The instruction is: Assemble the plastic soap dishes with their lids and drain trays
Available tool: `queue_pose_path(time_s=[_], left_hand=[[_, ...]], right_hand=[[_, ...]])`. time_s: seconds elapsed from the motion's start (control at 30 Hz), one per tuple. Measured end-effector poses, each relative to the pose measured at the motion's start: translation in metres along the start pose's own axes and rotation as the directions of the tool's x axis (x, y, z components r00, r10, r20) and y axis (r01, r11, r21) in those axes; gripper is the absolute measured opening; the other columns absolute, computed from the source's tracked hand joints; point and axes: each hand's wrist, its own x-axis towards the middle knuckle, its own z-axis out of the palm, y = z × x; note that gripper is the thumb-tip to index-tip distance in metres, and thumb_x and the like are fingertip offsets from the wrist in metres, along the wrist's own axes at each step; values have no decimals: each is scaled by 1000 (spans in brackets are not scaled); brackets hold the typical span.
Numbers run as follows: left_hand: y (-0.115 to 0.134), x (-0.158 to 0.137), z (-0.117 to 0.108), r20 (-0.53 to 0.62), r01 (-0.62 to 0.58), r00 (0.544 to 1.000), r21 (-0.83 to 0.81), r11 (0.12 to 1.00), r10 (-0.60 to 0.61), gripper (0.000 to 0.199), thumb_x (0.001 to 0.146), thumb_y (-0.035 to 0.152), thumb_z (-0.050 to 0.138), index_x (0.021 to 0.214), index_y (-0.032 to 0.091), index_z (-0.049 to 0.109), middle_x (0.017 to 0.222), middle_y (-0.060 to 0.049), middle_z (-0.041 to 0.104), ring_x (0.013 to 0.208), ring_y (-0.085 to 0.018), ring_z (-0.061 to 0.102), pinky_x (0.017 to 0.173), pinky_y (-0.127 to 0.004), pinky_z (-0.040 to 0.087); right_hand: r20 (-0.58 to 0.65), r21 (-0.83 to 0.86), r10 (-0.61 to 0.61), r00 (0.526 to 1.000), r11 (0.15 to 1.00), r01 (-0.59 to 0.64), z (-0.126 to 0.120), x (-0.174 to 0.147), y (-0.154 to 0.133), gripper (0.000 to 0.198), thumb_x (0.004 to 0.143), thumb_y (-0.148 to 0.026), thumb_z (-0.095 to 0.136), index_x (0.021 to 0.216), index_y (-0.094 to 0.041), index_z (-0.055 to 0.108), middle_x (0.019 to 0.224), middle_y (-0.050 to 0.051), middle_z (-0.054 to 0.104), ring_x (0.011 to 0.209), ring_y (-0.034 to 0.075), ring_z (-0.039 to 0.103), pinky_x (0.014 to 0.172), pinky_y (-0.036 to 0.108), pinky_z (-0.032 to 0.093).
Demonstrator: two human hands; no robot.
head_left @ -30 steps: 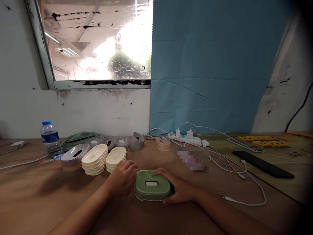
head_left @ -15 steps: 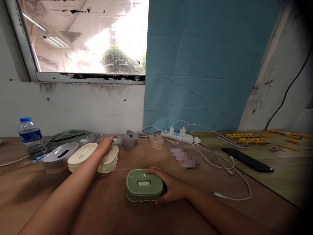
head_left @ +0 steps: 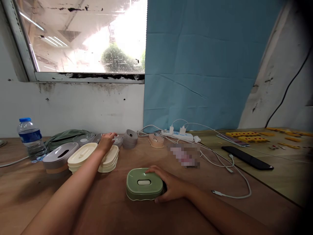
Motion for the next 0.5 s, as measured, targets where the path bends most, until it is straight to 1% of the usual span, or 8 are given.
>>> queue_pose_path(time_s=[0.07, 0.13, 0.2, 0.27, 0.3, 0.33, 0.4, 0.5], left_hand=[[2, 1, -4, -104, -15, 995, -68, 998, 8, 20, 72, 12, 52, 90, 20, 52, 80, -3, 58, 77, -19, 56, 79, -33, 39], [8, 1, -10, -239, -19, 971, -134, 991, -14, 18, 76, 16, 50, 93, 19, 46, 84, -4, 54, 80, -18, 54, 81, -35, 39], [19, 0, -19, -385, -16, 921, -192, 981, -61, 20, 79, 21, 47, 98, 19, 38, 92, -5, 48, 86, -17, 52, 83, -35, 40], [37, -3, -30, -520, -55, 840, -363, 930, -153, 24, 80, 24, 46, 99, 21, 32, 96, -5, 43, 87, -15, 52, 79, -33, 44], [48, -7, -36, -563, -114, 792, -519, 847, -238, 27, 79, 24, 49, 98, 22, 30, 96, -3, 41, 82, -13, 54, 76, -31, 46], [59, -12, -42, -548, -171, 768, -674, 719, -331, 28, 78, 25, 52, 96, 23, 30, 94, -2, 41, 75, -11, 56, 71, -29, 48], [80, -25, -54, -389, -172, 795, -880, 443, -465, 30, 75, 27, 56, 91, 24, 30, 89, 2, 41, 63, -8, 58, 60, -26, 51], [105, -51, -62, -88, -26, 835, -992, 120, -544, 31, 72, 30, 60, 84, 23, 32, 82, 5, 44, 55, -8, 59, 54, -25, 52]], right_hand=[[-3, 0, -7, 1000, 1000, 7, 0, 0, 0, 81, 53, -35, 74, 123, -22, 35, 125, 8, 36, 115, 24, 37, 97, 35, 30], [-8, 6, -7, 1000, 1000, 7, 0, 0, 0, 81, 52, -35, 74, 122, -23, 36, 125, 8, 36, 115, 24, 37, 97, 35, 30], [-11, 23, 1, 1000, 1000, -1, 0, -1, 0, 82, 51, -36, 75, 122, -23, 36, 125, 8, 37, 115, 25, 38, 97, 36, 30], [-18, 66, 24, 1000, 998, -22, 1, -2, 1, 85, 51, -37, 75, 124, -23, 34, 126, 9, 38, 115, 26, 38, 97, 38, 30], [-19, 102, 36, 999, 994, -34, 2, -3, 3, 88, 50, -38, 76, 125, -24, 32, 126, 9, 38, 116, 26, 38, 98, 40, 29], [-21, 152, 44, 999, 988, -40, 3, -3, 5, 92, 49, -39, 76, 126, -24, 30, 128, 10, 37, 117, 27, 37, 99, 41, 28], [-61, 294, 36, 997, 956, -16, 5, -1, 11, 96, 49, -46, 75, 129, -24, 25, 132, 11, 32, 121, 28, 32, 101, 43, 25], [-253, 462, 10, 967, 880, 112, 9, 3, 16, 97, 54, -53, 70, 130, -26, 18, 138, 13, 21, 122, 28, 31, 100, 45, 26]])
